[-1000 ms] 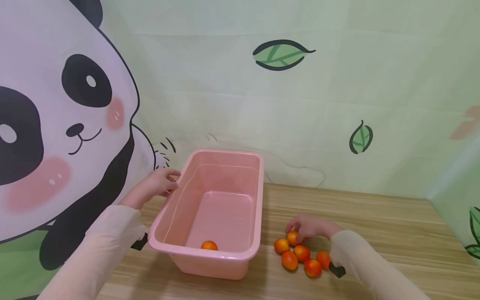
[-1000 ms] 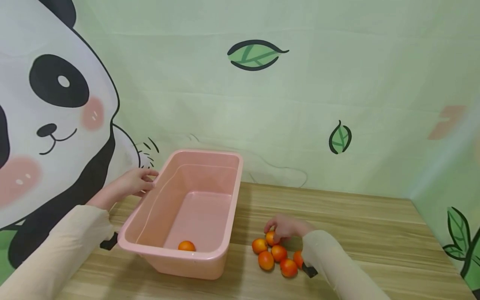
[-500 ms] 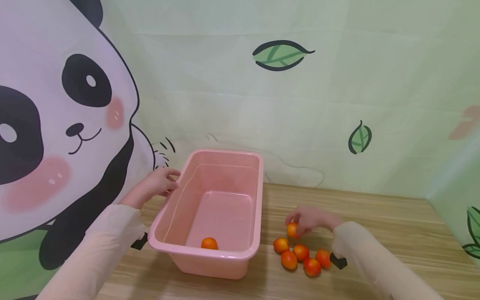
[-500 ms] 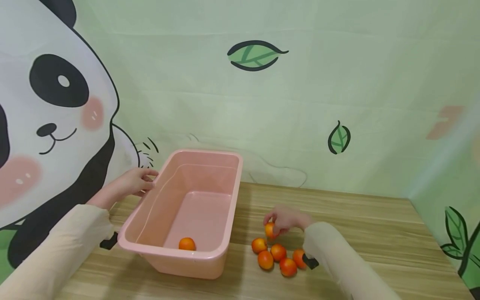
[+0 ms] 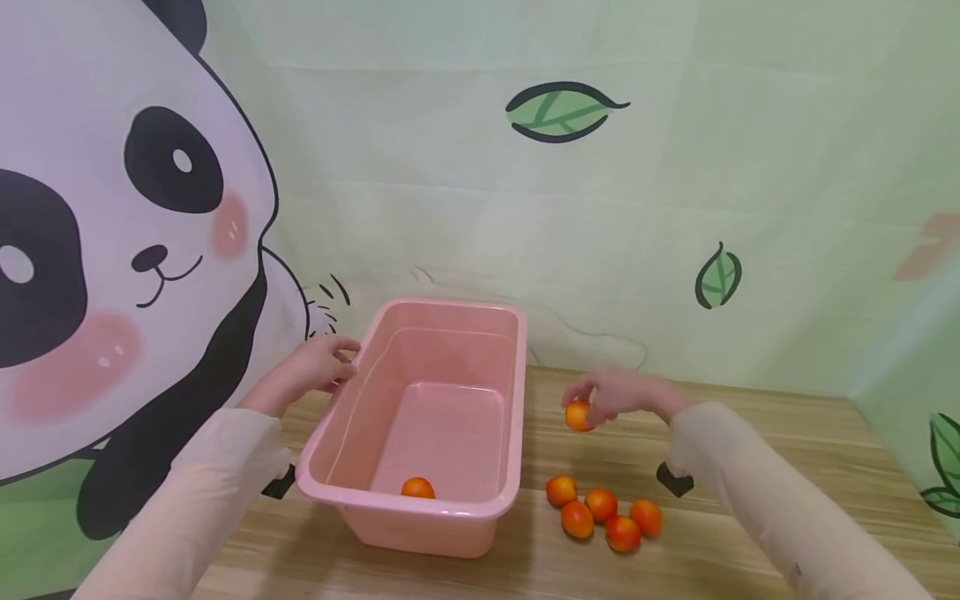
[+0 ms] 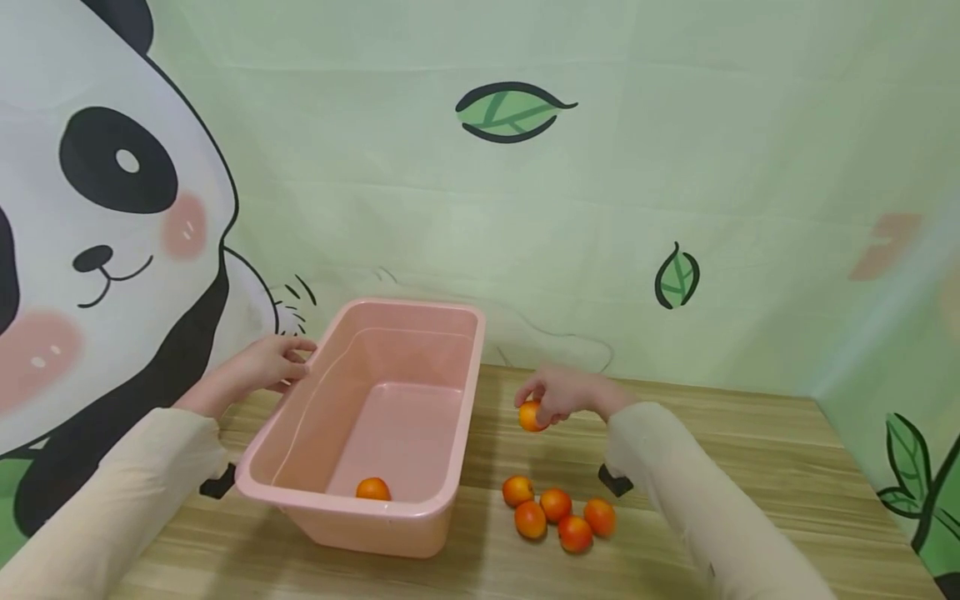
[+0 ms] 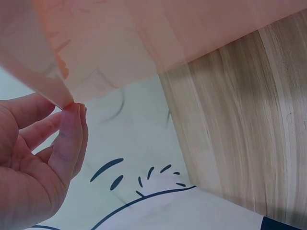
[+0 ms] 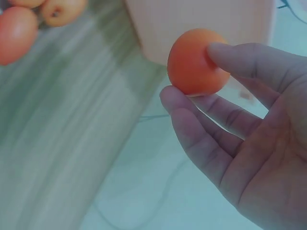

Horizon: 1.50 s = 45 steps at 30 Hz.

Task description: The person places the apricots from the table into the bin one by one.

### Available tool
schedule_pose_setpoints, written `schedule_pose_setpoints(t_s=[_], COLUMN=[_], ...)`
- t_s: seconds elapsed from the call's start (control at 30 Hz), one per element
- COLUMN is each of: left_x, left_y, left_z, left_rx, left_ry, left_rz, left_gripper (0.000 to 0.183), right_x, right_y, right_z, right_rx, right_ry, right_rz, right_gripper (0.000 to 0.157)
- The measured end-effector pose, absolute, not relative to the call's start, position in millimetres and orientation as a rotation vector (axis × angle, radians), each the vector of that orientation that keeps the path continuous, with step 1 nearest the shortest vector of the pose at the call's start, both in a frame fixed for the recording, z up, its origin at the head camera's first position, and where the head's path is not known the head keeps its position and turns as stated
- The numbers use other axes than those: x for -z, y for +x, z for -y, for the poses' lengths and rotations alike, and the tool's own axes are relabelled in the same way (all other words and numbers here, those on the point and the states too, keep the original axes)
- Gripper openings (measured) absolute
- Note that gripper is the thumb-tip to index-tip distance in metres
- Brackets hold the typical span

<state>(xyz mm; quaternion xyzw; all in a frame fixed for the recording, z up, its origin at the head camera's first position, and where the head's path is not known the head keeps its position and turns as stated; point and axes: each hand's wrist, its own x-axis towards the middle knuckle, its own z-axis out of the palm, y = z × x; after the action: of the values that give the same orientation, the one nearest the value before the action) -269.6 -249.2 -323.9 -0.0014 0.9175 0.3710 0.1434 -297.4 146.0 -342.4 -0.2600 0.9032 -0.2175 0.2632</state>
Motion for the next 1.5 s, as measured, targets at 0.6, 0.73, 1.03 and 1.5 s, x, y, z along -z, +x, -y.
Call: schedule_pose_setpoints(t_s=[0.6, 0.73, 1.03, 1.5], left_x=[322.0, 322.9, 323.3, 324.8], left_y=[-267.9, -267.8, -268.7, -271.6], left_z=[250.6, 251.3, 251.4, 251.8], left_rx=[-1.067, -1.067, -1.068, -1.082], left_ry=[-0.006, -0.004, 0.012, 0.030], left_rz=[-2.643, -2.646, -2.652, -2.648], left_gripper=[0.047, 0.047, 0.047, 0.047], right_x=[278.0, 267.8, 260.3, 263.1], right_y=[-296.2, -292.8, -290.8, -286.8], right_z=[-93.6, -77.1, -37.1, 11.3], right_rx=[0.507, 0.472, 0.385, 0.331], right_ry=[-0.855, -0.926, -0.991, -1.032], right_rz=[-2.466, -2.457, -2.429, -2.457], right_gripper=[0.037, 0.035, 0.031, 0.025])
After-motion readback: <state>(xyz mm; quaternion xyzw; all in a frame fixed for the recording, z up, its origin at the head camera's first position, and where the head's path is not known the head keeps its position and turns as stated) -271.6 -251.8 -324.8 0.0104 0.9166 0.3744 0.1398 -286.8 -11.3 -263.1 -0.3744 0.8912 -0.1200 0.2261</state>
